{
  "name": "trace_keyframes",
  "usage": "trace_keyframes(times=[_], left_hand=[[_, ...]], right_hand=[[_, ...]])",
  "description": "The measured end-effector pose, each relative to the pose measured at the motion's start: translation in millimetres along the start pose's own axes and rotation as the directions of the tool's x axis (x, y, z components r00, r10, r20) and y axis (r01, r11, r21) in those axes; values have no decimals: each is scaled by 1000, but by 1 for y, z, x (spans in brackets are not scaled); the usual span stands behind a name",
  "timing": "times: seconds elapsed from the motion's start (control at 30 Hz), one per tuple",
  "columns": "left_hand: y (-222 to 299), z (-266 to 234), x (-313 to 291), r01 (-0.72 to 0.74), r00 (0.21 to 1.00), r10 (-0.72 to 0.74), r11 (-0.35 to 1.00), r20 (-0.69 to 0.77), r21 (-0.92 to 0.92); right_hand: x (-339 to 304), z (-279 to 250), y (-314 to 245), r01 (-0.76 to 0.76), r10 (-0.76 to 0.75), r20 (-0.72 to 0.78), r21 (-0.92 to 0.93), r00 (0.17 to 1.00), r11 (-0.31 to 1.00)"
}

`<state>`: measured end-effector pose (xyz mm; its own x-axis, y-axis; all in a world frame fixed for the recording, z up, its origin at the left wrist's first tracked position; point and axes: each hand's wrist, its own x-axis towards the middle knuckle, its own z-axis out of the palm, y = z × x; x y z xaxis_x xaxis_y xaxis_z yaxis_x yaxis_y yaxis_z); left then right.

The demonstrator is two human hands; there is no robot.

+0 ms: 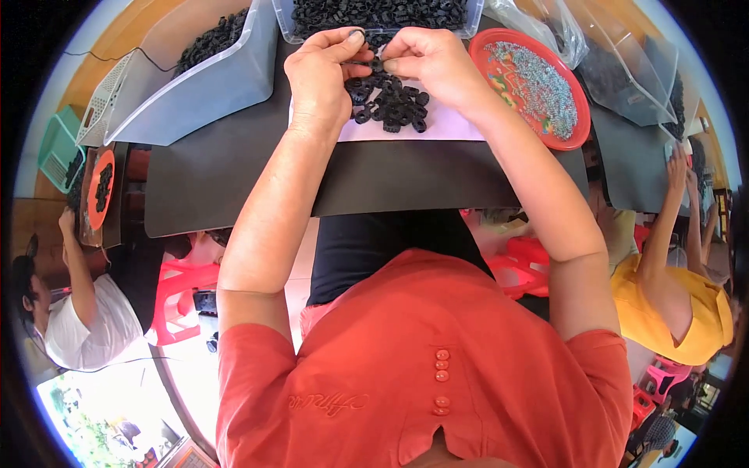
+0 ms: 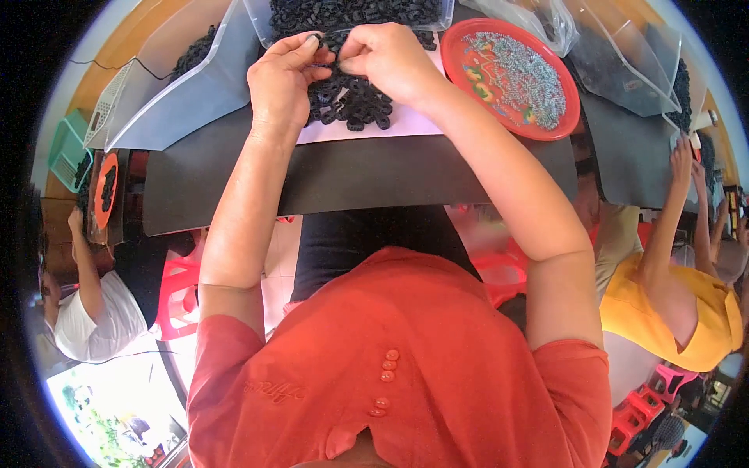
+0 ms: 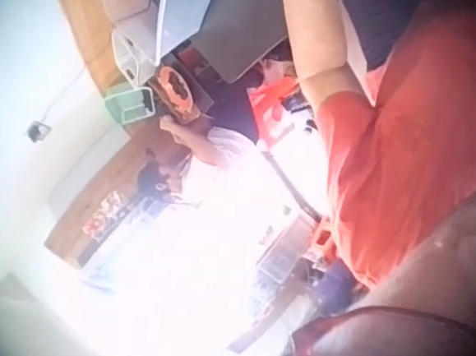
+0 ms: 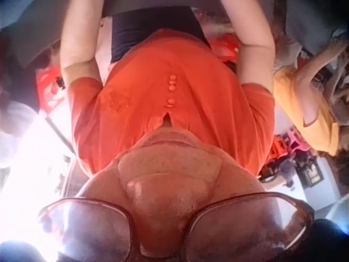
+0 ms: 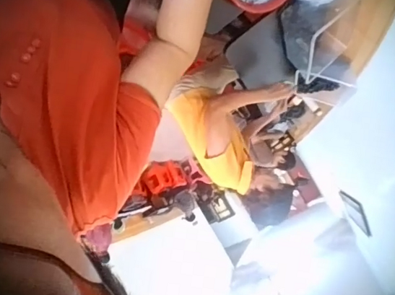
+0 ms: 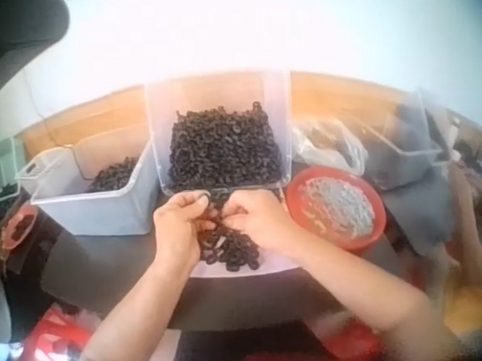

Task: The recorder is manually assembling or sorting small black plastic components at a workshop desk.

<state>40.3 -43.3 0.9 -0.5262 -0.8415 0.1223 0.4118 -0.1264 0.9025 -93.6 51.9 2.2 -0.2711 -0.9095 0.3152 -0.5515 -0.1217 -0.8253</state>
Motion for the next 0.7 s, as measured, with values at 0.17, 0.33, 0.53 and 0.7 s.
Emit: trace_keyframes(times=[0.17, 0.33, 0.53, 0.7], left_hand=[[5, -8, 5, 80, 995, -68, 978, 67, -192], [8, -9, 5, 136, 990, -115, 937, 82, -323], [4, -9, 2, 166, 981, -127, 940, 145, -297], [-4, 0, 1, 80, 990, -60, 983, 125, -163]], right_hand=[[-5, 47, -23, 65, -68, -5, 378, 998, 923], [-9, 54, -36, -83, 99, -31, 329, 995, 941], [-22, 56, -40, 205, -220, -137, -116, 966, 972], [-25, 32, -27, 259, -263, -183, -48, 947, 965]])
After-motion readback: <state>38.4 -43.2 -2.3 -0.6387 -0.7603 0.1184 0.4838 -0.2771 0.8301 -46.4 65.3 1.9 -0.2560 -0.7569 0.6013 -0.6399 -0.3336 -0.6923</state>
